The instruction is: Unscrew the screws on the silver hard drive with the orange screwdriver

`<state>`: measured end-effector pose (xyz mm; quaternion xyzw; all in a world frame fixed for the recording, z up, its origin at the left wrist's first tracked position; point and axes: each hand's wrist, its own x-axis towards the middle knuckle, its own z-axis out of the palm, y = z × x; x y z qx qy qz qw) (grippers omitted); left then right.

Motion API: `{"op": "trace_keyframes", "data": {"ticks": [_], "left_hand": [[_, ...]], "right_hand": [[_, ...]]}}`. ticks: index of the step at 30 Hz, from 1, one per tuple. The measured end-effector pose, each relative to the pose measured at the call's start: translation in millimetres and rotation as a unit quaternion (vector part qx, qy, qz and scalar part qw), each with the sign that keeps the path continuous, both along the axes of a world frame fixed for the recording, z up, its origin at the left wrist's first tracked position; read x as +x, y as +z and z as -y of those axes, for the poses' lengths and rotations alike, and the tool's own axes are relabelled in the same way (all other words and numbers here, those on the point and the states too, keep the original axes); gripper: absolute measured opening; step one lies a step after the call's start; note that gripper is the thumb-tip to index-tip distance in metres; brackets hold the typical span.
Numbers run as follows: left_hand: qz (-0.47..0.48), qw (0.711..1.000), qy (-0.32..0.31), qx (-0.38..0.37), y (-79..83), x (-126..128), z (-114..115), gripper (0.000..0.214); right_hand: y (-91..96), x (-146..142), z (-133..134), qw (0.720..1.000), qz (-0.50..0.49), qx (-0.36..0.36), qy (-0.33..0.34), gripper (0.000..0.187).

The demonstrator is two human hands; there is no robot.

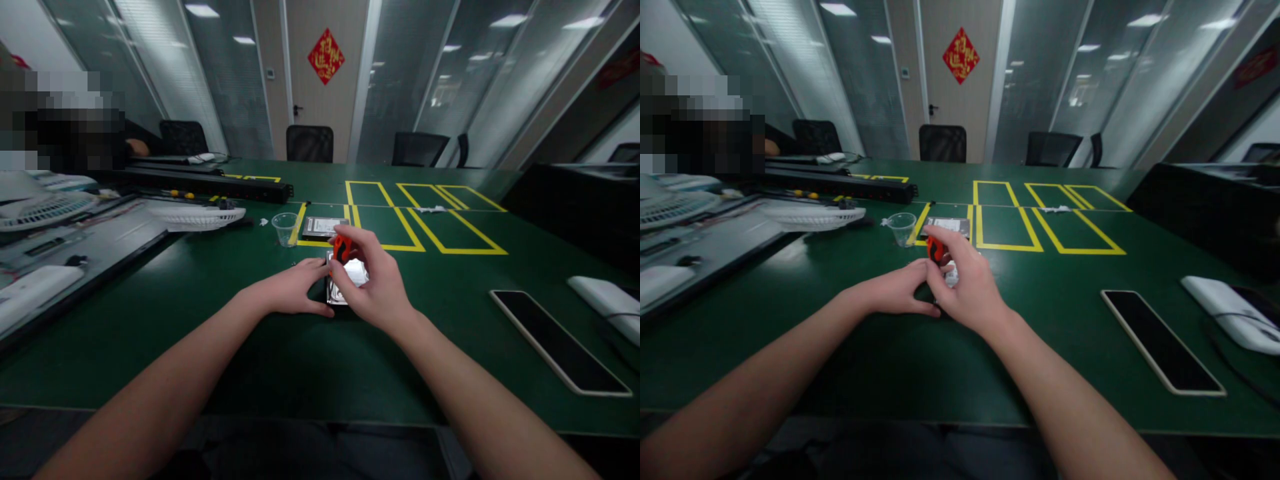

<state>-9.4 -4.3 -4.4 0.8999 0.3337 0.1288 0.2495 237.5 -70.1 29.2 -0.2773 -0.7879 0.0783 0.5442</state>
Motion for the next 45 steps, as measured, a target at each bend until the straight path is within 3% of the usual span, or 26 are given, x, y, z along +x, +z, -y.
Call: {"op": "trace_keyframes", "data": {"ticks": [8,23,32,41,45], "left_hand": [[0.009,1.000,-0.007,0.005,-1.0,-0.8,-1.5,0.108],[0.007,1.000,-0.003,-0.004,1.7,-0.1,0.6,0.105],[0.022,1.000,-0.011,-0.007,-1.4,0.4,-1.2,0.099],[0.013,1.000,-0.005,-0.012,-0.5,-0.1,-1.1,0.103],[0.014,1.000,0.000,-0.006,3.3,0.4,1.5,0.102]], "right_hand": [[-0.7,0.7,0.1,1.000,-0.003,0.017,0.008,0.057],[1.1,0.0,1.3,1.000,0.014,-0.013,-0.003,0.059],[3.2,0.8,-1.8,0.999,0.009,0.047,0.006,0.052],[2.9,-0.4,-0.4,1.000,0.010,0.024,0.008,0.051],[-0.2,-0.7,-0.2,1.000,0.003,0.003,0.009,0.061]]}}
